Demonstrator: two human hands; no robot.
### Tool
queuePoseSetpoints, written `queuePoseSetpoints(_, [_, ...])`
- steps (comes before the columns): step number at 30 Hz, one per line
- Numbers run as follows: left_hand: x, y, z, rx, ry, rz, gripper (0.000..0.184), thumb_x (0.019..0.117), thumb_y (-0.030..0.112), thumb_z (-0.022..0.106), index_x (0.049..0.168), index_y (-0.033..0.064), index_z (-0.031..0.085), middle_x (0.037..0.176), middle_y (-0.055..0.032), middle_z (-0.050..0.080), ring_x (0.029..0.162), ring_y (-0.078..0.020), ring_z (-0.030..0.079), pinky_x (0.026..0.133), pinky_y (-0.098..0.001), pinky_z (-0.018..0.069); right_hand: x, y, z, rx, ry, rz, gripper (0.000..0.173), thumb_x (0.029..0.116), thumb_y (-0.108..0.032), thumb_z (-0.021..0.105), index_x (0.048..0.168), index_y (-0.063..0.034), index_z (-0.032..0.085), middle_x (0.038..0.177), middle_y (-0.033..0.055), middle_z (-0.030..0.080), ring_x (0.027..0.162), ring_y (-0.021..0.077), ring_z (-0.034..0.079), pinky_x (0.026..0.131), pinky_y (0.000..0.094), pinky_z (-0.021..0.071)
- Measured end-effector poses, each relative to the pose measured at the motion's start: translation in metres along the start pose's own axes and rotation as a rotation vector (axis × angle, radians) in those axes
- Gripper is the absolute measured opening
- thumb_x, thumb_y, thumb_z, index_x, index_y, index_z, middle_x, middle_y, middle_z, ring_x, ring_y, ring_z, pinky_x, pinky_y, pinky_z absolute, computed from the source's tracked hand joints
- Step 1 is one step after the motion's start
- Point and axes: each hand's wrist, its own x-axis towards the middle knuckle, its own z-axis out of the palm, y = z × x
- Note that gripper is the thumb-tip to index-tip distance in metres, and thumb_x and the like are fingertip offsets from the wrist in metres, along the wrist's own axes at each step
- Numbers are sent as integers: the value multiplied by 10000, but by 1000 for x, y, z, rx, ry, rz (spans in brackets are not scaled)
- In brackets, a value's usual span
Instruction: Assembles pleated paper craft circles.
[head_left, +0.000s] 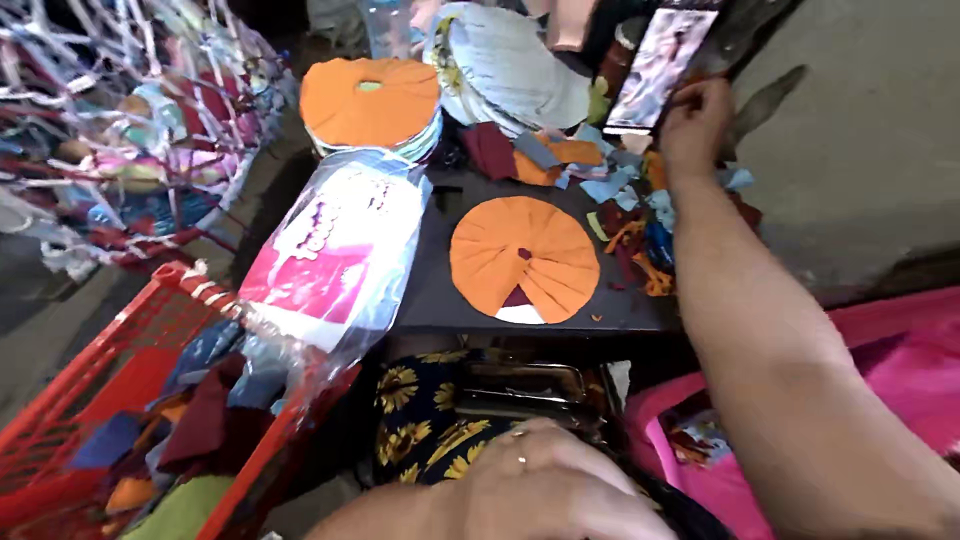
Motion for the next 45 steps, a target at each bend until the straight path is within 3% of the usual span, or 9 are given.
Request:
queuePoseSetpoints(10, [-11,-20,-3,208,-148,-113,400,1080,408,450,976,85,660,1024,-28,638,1047,-97,593,966,-201,449,-18,-41,11,-29,-558,-402,312,940,-158,725,1175,47,707,1221,285,645,1175,441,606,1034,602,451])
queuePoseSetpoints(21, [-2,-44,-2,360,-142,-218,425,1097,416,393,1002,106,668,1061,-20,655,1109,-77,602,991,-209,478,-15,-38,10,15,-526,-276,300,1066,-165,535,1183,48,712,1207,262,683,1176,393,634,1060,553,437])
queuePoseSetpoints(24, [20,-67,-15,318,-45,-403,445,1102,374,404,1097,11,661,1126,-56,685,1129,-47,620,986,-231,510,-13,-37,5,250,-458,-93,305,1074,-170,518,1179,65,680,1157,238,672,1047,293,642,963,470,490])
queuePoseSetpoints(28, [63,-111,-32,155,111,-731,374,1032,233,468,1283,-12,600,1235,-83,652,1126,-116,631,986,-337,521,-17,-43,-6,704,-470,84,225,1088,-156,440,1123,-4,603,964,31,604,805,72,615,739,278,554])
queuePoseSetpoints(32, [118,-145,-40,110,174,-880,459,1061,192,484,1470,-12,447,1469,-182,498,1301,-221,545,1070,-395,464,-24,-50,-15,886,-609,49,200,1090,-131,396,1079,-60,583,897,-27,638,755,57,646,689,254,573])
queuePoseSetpoints(35, [147,-172,-50,190,197,-944,513,1073,206,510,1516,-16,379,1511,-226,449,1353,-297,498,1096,-460,434,-26,-60,-11,797,-472,34,198,1092,-128,422,1089,-21,589,906,10,631,716,65,639,648,252,569])
queuePoseSetpoints(39, [161,-196,-69,258,231,-956,497,1081,234,487,1505,-13,408,1515,-225,449,1373,-308,480,1103,-482,419,-20,-58,1,271,-162,-125,308,1068,-157,511,1212,52,685,1170,210,699,1058,274,679,950,443,529])
queuePoseSetpoints(42, [155,-202,-75,251,244,-934,420,1088,225,457,1444,3,493,1472,-191,502,1326,-265,520,1068,-451,441,-19,-47,12,-83,-366,-312,273,1027,-139,558,1145,26,741,1207,254,679,1216,445,587,1047,607,434])
queuePoseSetpoints(45, [141,-208,-76,204,241,-972,380,1098,216,428,1399,9,536,1435,-182,532,1274,-249,560,1037,-421,471,-18,-42,18,-129,-553,-309,226,985,-61,598,1144,1,746,1198,264,666,1191,436,608,1035,608,451])
